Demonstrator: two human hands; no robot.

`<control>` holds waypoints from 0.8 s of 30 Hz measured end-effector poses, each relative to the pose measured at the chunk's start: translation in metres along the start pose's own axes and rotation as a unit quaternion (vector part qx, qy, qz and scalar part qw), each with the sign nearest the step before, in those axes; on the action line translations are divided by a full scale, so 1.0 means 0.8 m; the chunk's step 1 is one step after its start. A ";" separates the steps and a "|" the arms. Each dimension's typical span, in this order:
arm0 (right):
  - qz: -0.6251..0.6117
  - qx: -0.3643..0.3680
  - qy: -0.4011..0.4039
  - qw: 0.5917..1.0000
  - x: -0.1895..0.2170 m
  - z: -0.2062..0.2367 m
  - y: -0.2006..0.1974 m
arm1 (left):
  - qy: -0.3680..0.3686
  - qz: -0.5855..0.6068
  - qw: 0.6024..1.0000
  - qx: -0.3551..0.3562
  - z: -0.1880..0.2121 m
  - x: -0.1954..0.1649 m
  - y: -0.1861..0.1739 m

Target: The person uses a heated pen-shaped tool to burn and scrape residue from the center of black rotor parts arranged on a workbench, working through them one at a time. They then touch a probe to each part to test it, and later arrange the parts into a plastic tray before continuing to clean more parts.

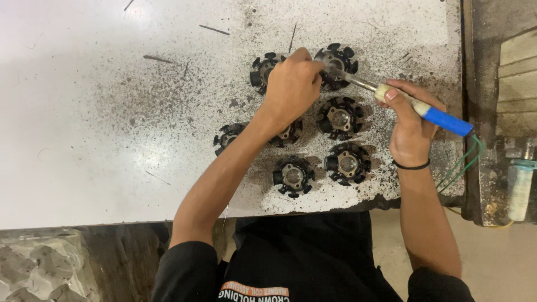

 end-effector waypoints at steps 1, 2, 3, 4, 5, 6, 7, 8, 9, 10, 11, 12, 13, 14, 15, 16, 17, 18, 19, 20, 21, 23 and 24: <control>-0.009 0.004 0.003 1.000 0.000 -0.001 0.001 | -0.005 0.007 1.000 0.017 -0.003 0.002 0.003; -0.018 0.007 0.007 1.000 -0.001 -0.002 0.002 | -0.001 0.010 1.000 0.010 -0.006 0.002 0.002; -0.027 0.010 0.011 1.000 -0.001 -0.002 0.002 | 0.004 0.013 1.000 0.002 -0.007 0.002 0.001; -0.037 0.012 0.013 0.999 0.000 -0.002 0.003 | 0.009 0.016 1.000 -0.006 -0.008 0.001 0.000; -0.014 0.014 0.007 1.000 0.002 -0.001 0.002 | 0.008 0.022 1.000 -0.004 -0.008 0.002 0.001; 0.010 0.016 0.001 1.000 0.004 0.000 0.002 | 0.009 0.028 1.000 -0.002 -0.008 0.001 0.001; 0.034 0.016 -0.004 0.999 0.007 0.001 0.002 | 0.008 0.035 0.999 0.002 -0.007 0.001 0.002; 0.044 0.016 -0.008 0.999 0.009 0.002 0.002 | 0.009 0.032 0.999 0.005 -0.007 0.000 0.003; 0.054 0.017 -0.012 0.998 0.011 0.003 0.003 | 0.009 0.030 0.999 0.007 -0.007 0.000 0.003; 0.063 0.019 -0.016 0.998 0.012 0.004 0.003 | 0.008 0.027 1.000 0.009 -0.007 -0.001 0.003; 0.058 0.015 -0.011 0.998 0.012 0.004 0.003 | -0.001 0.034 0.999 0.018 -0.008 0.001 0.005; 0.054 0.010 -0.007 0.998 0.012 0.004 0.003 | -0.008 0.040 0.999 0.027 -0.009 0.002 0.007; 0.050 0.004 -0.004 0.999 0.011 0.004 0.002 | -0.015 0.047 0.998 0.036 -0.009 0.003 0.009; 0.035 -0.003 -0.010 0.999 0.012 0.004 0.001 | -0.006 0.039 0.999 0.025 -0.009 0.001 0.007; 0.020 -0.010 -0.016 1.000 0.012 0.004 0.000 | 0.003 0.030 0.999 0.014 -0.008 0.000 0.006; 0.005 -0.017 -0.022 1.000 0.012 0.004 -0.001 | 0.012 0.021 1.000 0.004 -0.007 -0.001 0.006; 0.013 -0.012 -0.024 1.000 0.011 0.005 -0.002 | 0.017 0.012 1.000 0.002 -0.006 -0.002 0.007; 0.021 -0.006 -0.027 0.999 0.011 0.006 -0.002 | 0.021 0.002 1.000 0.000 -0.004 -0.002 0.008; 0.029 -0.001 -0.030 0.999 0.011 0.006 -0.002 | 0.026 -0.008 1.000 -0.003 -0.002 -0.003 0.009; 0.024 -0.004 -0.032 0.999 0.010 0.007 -0.004 | 0.026 -0.012 1.000 -0.003 -0.001 -0.002 0.010; 0.020 -0.006 -0.034 0.999 0.010 0.007 -0.005 | 0.025 -0.017 1.000 -0.004 -0.001 -0.002 0.011; 0.008 -0.006 -0.028 1.000 0.007 0.007 -0.006 | 0.019 -0.021 1.000 -0.002 0.000 -0.001 0.013; 0.002 -0.005 -0.021 1.000 0.004 0.007 -0.006 | 0.016 -0.020 1.000 0.002 0.000 -0.001 0.014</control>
Point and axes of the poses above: each hand's wrist, its own z-axis away from the middle knuckle, its own y-axis out of the palm, x = y × z, the point moved 8 cm from there along -z, towards the middle knuckle, and after that the axes turned 11 degrees about -y, right-handed, at the moved point
